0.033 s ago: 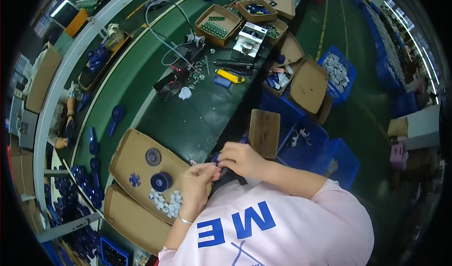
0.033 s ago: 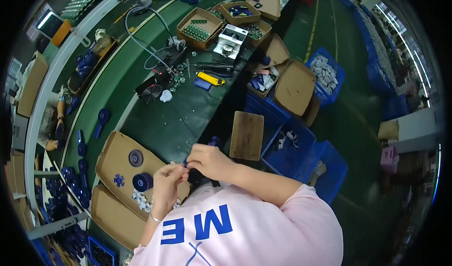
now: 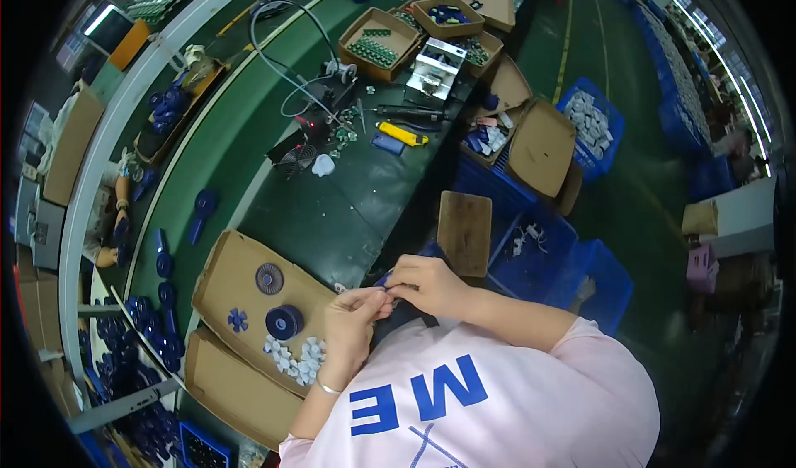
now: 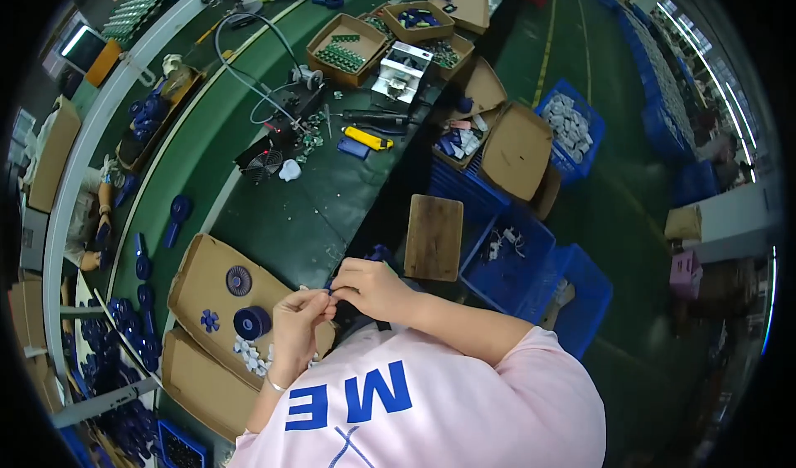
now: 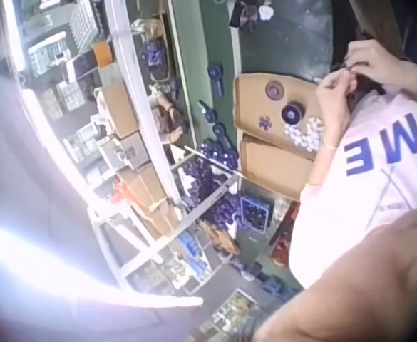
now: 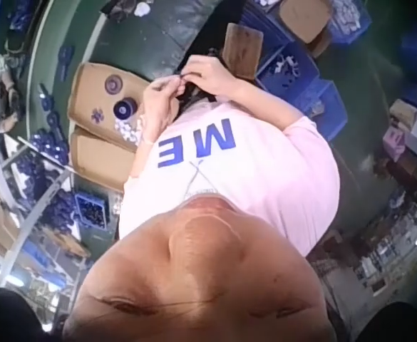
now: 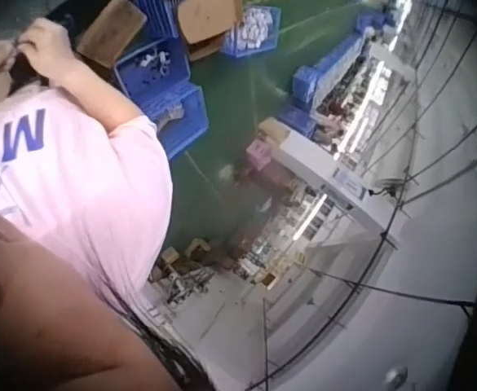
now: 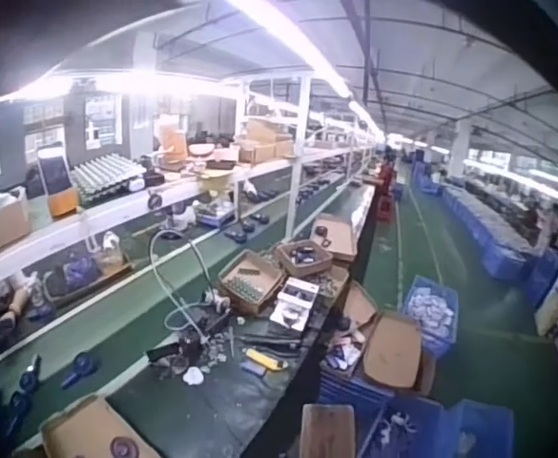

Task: The person assembles handheld electric fans by joining fan blades, motor housing, and other electronic components together with a manual screwdriver.

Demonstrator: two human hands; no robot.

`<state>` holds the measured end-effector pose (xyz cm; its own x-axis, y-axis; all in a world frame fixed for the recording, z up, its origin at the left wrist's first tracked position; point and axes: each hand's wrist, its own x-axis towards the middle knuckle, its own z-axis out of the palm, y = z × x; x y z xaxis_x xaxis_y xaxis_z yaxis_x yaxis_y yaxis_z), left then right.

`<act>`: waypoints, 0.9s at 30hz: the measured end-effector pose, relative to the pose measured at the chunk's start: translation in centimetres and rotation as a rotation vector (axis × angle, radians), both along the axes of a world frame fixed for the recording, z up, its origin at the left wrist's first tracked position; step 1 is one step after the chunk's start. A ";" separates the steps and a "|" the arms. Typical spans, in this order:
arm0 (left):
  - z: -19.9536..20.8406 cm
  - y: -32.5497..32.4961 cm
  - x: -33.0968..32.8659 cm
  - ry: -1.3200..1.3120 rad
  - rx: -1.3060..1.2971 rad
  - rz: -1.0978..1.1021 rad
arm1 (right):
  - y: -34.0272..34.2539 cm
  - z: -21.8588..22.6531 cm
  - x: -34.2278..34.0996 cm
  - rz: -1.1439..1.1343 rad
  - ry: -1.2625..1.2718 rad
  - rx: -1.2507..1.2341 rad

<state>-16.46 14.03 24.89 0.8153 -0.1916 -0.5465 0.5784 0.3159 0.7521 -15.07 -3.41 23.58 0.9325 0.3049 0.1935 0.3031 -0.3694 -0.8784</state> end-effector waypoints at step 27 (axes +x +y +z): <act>-1.4 -3.7 2.9 0.102 -0.202 -0.285 | -3.5 2.1 -1.8 -0.338 -0.028 0.051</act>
